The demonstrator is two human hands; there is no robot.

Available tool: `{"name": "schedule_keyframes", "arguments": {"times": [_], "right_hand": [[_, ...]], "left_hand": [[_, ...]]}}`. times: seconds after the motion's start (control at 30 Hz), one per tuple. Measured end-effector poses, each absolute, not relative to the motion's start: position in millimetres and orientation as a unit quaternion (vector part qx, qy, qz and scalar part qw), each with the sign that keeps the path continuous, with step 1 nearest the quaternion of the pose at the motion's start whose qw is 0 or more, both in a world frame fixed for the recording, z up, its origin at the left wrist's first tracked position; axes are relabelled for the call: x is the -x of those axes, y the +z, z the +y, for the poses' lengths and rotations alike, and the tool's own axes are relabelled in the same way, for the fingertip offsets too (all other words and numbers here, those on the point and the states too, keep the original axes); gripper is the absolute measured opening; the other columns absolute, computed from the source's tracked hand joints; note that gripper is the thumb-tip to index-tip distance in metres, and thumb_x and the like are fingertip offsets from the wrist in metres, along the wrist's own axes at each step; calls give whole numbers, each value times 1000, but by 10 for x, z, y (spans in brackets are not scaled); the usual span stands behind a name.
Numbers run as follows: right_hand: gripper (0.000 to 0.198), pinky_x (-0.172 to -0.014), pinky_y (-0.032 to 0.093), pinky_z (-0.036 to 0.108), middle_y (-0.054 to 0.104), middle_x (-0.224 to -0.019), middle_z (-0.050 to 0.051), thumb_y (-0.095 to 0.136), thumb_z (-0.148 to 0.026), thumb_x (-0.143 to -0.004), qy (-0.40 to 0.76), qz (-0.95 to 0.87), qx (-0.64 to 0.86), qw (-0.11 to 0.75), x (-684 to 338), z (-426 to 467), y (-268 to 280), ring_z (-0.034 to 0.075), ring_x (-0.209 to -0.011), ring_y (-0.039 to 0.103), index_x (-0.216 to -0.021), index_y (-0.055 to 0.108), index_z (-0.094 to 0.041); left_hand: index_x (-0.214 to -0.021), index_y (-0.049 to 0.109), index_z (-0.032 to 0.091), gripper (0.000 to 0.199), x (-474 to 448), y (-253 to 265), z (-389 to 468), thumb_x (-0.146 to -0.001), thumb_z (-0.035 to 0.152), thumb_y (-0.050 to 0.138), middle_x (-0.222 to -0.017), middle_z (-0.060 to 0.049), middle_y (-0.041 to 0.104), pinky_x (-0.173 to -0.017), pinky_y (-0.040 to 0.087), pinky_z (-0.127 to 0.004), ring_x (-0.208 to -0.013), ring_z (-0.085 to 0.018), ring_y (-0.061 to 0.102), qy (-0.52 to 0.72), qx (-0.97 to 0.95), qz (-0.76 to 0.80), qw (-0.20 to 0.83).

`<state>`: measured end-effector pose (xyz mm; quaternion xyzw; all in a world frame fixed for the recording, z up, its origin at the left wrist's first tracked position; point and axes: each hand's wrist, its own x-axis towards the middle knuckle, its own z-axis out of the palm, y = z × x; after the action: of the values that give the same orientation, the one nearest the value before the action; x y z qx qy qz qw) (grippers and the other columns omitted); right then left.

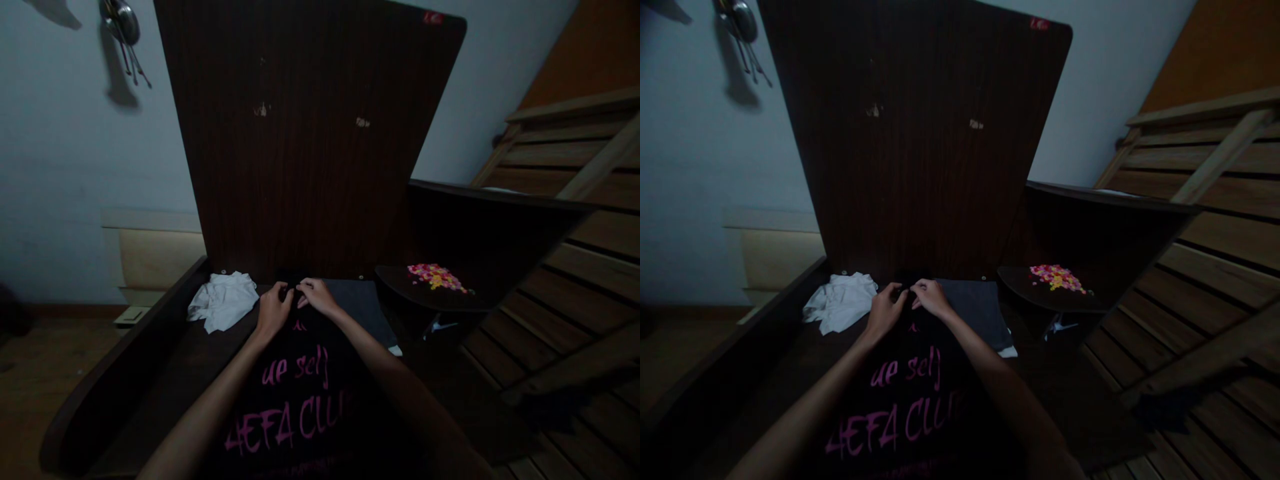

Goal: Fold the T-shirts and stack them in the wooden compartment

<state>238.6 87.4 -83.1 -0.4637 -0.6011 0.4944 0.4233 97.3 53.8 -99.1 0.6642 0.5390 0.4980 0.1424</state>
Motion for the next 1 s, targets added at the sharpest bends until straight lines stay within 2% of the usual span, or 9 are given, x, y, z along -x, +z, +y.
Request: {"name": "schedule_keyframes", "arguments": {"times": [0.1,0.17,0.3,0.53,0.6,0.7,0.83,1.0], "right_hand": [[10,-51,55,25,61,-53,-2,52,-22,-80,543,-579,439,421,-2417,861,-808,13,-48,64,-72,56,-17],[5,-55,57,26,62,-56,-3,56,-17,-75,546,-585,427,421,-2447,852,-826,13,-51,65,-80,58,-17],[28,-58,57,26,61,-59,-7,67,-18,-67,526,-628,384,426,-2499,829,-918,12,-56,65,-93,55,-19],[36,-60,55,26,59,-67,-7,68,-33,-74,476,-691,338,426,-2547,755,-957,11,-61,64,-105,52,-22],[35,-62,55,26,59,-69,-6,67,-34,-76,459,-703,337,427,-2558,731,-952,11,-63,63,-105,52,-22],[30,-65,54,27,60,-73,-5,67,-35,-75,437,-703,347,441,-2570,706,-957,11,-66,62,-99,53,-22],[32,-72,53,28,62,-78,-1,75,-36,-68,440,-687,362,450,-2575,699,-976,13,-74,62,-88,57,-20],[37,-73,51,30,65,-78,1,79,-39,-61,450,-673,376,451,-2583,715,-971,14,-74,62,-87,64,-18]], "left_hand": [[-96,65,20,22,-974,-1038,488,-85,32,50,-90,-7,74,-76,50,-32,-82,-22,69,506,-663,534,137],[-96,65,20,23,-976,-1076,455,-85,33,50,-91,-7,74,-77,50,-33,-84,-22,69,512,-656,537,136],[-96,64,20,23,-992,-1132,381,-85,35,51,-91,-7,73,-77,50,-32,-84,-22,68,532,-635,540,148],[-98,67,20,28,-980,-1184,266,-86,35,47,-89,-4,73,-78,51,-32,-84,-20,67,558,-603,523,229],[-97,69,19,30,-951,-1203,266,-85,34,45,-88,-4,74,-79,51,-33,-84,-20,68,560,-594,517,258],[-98,69,18,30,-911,-1228,298,-81,36,53,-94,-6,75,-84,52,-35,-90,-21,68,567,-587,493,303],[-104,69,16,37,-884,-1236,346,-75,38,63,-101,-10,74,-88,53,-38,-95,-24,69,568,-581,462,356],[-101,71,17,35,-869,-1193,353,-76,40,64,-105,-10,73,-95,49,-40,-103,-24,66,553,-610,473,314]]}}
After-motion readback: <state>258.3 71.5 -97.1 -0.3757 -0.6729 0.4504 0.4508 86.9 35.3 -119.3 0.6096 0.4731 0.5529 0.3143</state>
